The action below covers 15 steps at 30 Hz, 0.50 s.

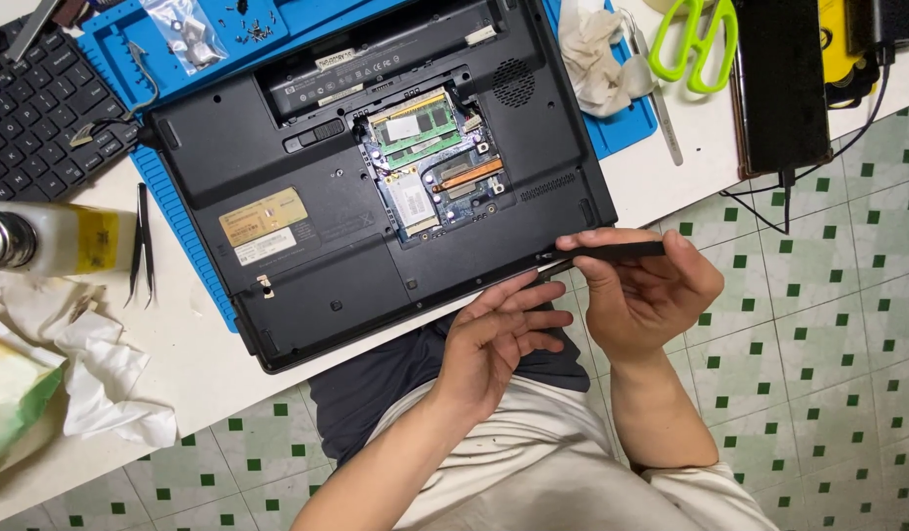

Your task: Removing the battery and prying open the internal casing of a laptop for repair

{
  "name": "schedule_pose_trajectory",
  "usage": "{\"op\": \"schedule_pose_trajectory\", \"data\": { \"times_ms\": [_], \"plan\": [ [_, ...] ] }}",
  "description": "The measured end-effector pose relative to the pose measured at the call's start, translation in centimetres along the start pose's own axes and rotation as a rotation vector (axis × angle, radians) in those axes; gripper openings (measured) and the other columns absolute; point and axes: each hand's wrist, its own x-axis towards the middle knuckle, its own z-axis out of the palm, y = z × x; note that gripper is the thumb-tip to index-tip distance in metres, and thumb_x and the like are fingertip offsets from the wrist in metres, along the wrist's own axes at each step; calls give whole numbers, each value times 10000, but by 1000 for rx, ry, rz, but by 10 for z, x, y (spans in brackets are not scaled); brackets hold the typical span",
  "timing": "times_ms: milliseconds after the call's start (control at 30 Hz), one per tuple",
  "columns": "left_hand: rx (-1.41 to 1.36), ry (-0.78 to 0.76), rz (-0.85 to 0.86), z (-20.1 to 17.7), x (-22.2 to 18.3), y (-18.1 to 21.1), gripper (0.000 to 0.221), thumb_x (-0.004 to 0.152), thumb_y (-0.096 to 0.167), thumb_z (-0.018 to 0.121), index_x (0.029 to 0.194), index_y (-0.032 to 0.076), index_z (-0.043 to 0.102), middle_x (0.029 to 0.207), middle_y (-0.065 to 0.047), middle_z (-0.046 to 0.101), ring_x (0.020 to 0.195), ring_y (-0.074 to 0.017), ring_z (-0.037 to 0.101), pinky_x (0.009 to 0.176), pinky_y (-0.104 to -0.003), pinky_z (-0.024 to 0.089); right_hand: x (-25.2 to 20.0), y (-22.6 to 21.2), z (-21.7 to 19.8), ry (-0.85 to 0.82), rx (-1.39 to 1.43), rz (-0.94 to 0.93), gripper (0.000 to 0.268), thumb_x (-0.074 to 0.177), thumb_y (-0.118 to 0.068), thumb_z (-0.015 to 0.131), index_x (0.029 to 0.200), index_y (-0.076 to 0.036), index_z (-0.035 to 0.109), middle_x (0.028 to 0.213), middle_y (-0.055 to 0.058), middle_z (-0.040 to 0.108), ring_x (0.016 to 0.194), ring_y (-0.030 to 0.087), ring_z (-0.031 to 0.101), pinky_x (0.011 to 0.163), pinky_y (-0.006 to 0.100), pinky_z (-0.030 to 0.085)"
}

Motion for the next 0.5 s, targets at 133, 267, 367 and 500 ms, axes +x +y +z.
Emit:
{"op": "schedule_pose_trajectory", "data": {
  "times_ms": [133, 267, 367, 500],
  "plan": [
    [19, -5, -4, -2, 1, -1, 611, 855, -10, 528, 1456, -120, 497, 1335, -377, 619, 1083, -502, 693, 760, -469, 636, -2, 0, 2, 6, 12, 14, 667, 928, 170, 673, 1434, -6, 277, 968, 358, 674, 813, 444, 754, 768, 494, 660],
    [24, -7, -2, -3, 2, -1, 615, 857, -2, 530, 1460, -120, 494, 1340, -377, 616, 1084, -497, 695, 757, -467, 639, -3, 2, 4, 16, -8, 7, 679, 896, 185, 698, 1414, 28, 289, 953, 364, 684, 779, 451, 758, 732, 490, 658],
    [27, -9, 3, -4, 2, -2, 617, 856, 0, 530, 1460, -120, 495, 1334, -375, 620, 1077, -490, 699, 753, -467, 639, -5, 5, 3, 9, -15, -5, 680, 895, 190, 697, 1416, 25, 292, 963, 366, 686, 785, 457, 757, 735, 497, 654],
    [28, -12, 15, -6, 2, -3, 619, 856, -4, 531, 1461, -131, 488, 1324, -376, 624, 1071, -493, 699, 743, -471, 641, -6, 7, 3, -19, -26, -35, 691, 885, 203, 696, 1413, 14, 292, 969, 363, 690, 786, 463, 754, 721, 509, 651]
  ]
}}
